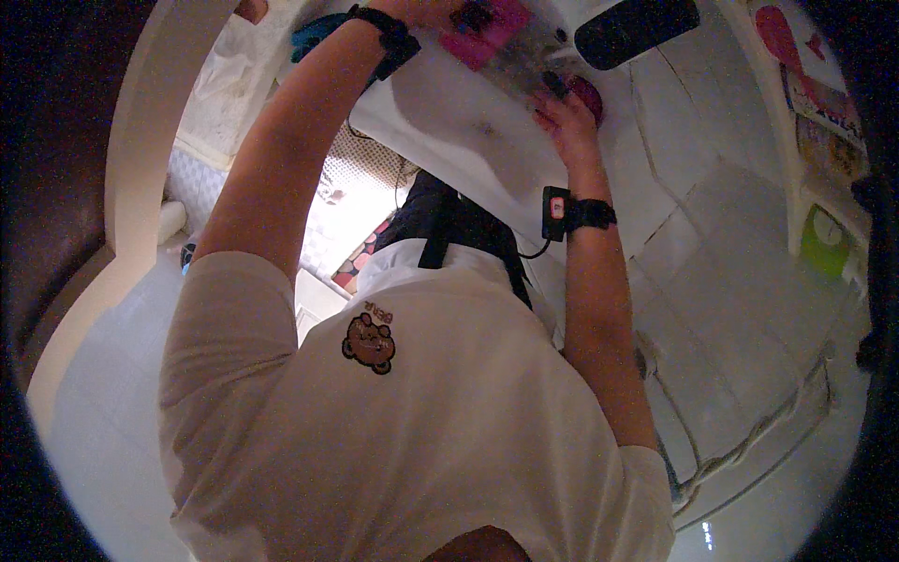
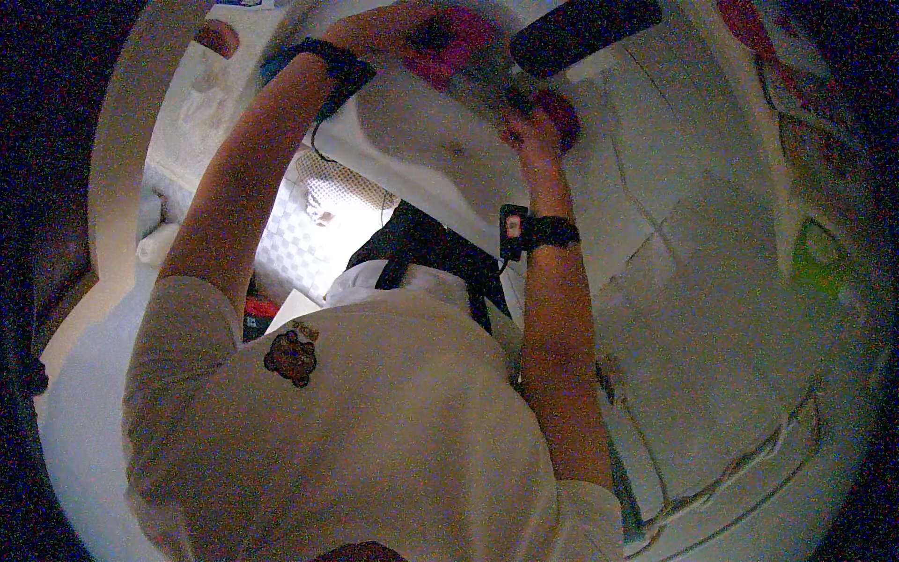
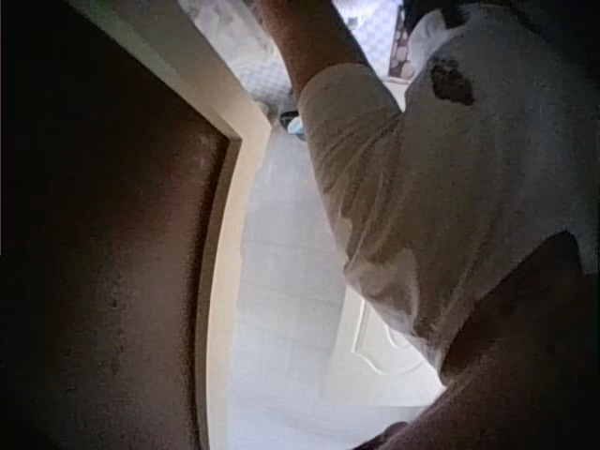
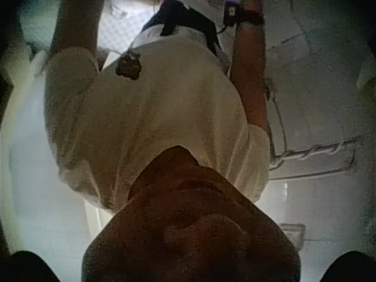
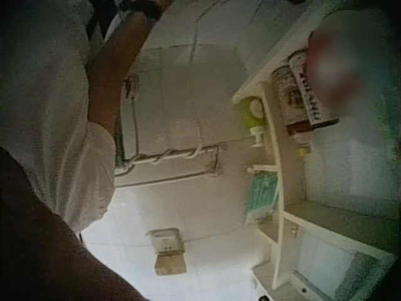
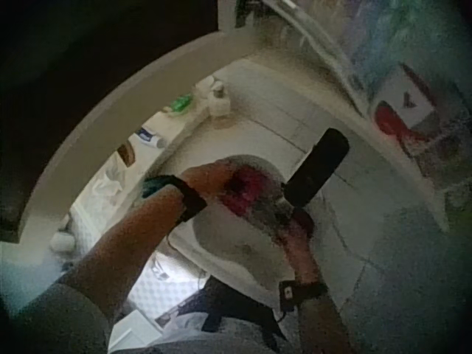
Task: The person washes a pink blender jar and its lid under a running tap in a bathroom sink, then wipes a vacuum cleaner hose with a blue cloth.
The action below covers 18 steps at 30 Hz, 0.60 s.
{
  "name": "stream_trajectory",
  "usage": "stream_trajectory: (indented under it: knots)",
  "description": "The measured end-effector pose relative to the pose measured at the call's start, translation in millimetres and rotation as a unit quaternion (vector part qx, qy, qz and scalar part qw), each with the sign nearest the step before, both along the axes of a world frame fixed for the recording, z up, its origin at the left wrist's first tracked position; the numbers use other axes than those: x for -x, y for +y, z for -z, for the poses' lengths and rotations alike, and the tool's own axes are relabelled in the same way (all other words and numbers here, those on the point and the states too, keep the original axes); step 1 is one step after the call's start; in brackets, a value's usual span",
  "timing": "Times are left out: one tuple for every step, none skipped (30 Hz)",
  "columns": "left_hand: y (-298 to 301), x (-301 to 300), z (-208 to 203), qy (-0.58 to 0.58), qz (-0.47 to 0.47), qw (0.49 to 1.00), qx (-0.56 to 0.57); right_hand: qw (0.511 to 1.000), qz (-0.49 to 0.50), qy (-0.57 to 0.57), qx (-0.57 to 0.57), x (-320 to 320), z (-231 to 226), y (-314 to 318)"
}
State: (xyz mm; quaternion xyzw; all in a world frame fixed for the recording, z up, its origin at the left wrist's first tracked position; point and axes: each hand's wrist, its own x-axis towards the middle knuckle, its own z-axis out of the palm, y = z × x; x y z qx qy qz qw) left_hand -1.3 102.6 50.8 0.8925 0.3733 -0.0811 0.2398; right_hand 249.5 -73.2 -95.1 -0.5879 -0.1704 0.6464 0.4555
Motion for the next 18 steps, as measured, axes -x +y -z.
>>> stream_trajectory:
  knots:
    - [0.0, -0.1, 3.2, -0.034, -0.003, 0.999, 0.001, 1.0, -0.01, -0.008, 0.0, 0.5, -6.4, 1.8]
    - [0.0, 1.0, 7.4, -0.067, -0.005, 0.998, 0.001, 1.0, -0.014, -0.017, 0.005, 1.4, -11.2, 3.4]
    - [-0.4, 1.3, 11.2, -0.101, -0.008, 0.995, 0.002, 1.0, -0.023, -0.019, 0.007, 2.0, -16.3, 3.8]
    - [0.0, 1.9, 15.9, -0.073, -0.009, 0.997, -0.024, 0.999, -0.016, -0.028, 0.007, 3.0, -19.1, 4.7]
    - [0.3, 2.3, 19.5, -0.045, -0.01, 0.998, -0.049, 0.999, -0.016, -0.029, 0.005, 3.7, -21.5, 5.0]
    - [1.5, 2.8, 23.5, -0.016, -0.012, 0.997, -0.074, 0.999, -0.015, -0.029, 0.003, 4.4, -21.8, 5.6]
    - [3.9, 4.9, 26.0, -0.018, 0.012, 0.997, -0.071, 1.0, -0.005, -0.025, 0.003, 4.4, -21.5, 5.6]
    - [7.1, 7.5, 28.7, -0.019, 0.037, 0.997, -0.069, 1.0, 0.006, -0.021, 0.004, 4.1, -19.8, 6.3]
    - [10.1, 7.6, 31.5, -0.021, 0.061, 0.996, -0.067, 1.0, 0.017, -0.018, 0.005, 3.2, -17.6, 6.4]
    - [14.3, 6.8, 35.0, 0.001, 0.076, 0.994, -0.083, 1.0, 0.026, -0.006, 0.011, 2.3, -14.7, 6.9]
    - [17.8, 4.1, 39.0, 0.022, 0.091, 0.991, -0.099, 0.999, 0.036, 0.005, 0.018, 0.8, -11.8, 6.5]
    - [20.9, 1.7, 44.4, 0.042, 0.106, 0.987, -0.116, 0.998, 0.051, 0.008, 0.045, -0.6, -9.1, 6.3]
    - [22.1, 1.6, 50.3, 0.046, 0.113, 0.984, -0.13, 0.998, 0.047, 0.026, 0.022, -2.0, -6.7, 5.4]
    - [23.4, 2.0, 57.5, 0.048, 0.121, 0.981, -0.143, 0.998, 0.048, 0.035, 0.02, -2.9, -4.8, 4.4]
    - [24.3, 2.7, 65.4, 0.051, 0.129, 0.978, -0.156, 0.997, 0.057, 0.033, 0.031, -3.4, -3.5, 2.9]
    - [24.7, 4.2, 74.1, 0.054, 0.137, 0.975, -0.169, 0.997, 0.054, 0.059, 0.014, -3.3, -2.5, 1.1]
    - [25.0, 6.9, 83.2, 0.056, 0.145, 0.971, -0.182, 0.996, 0.057, 0.073, 0.009, -2.5, -1.9, -0.6]
    - [25.2, 9.4, 92.2, 0.059, 0.152, 0.967, -0.195, 0.994, 0.06, 0.088, 0.003, -1.4, -1.7, -2.4]
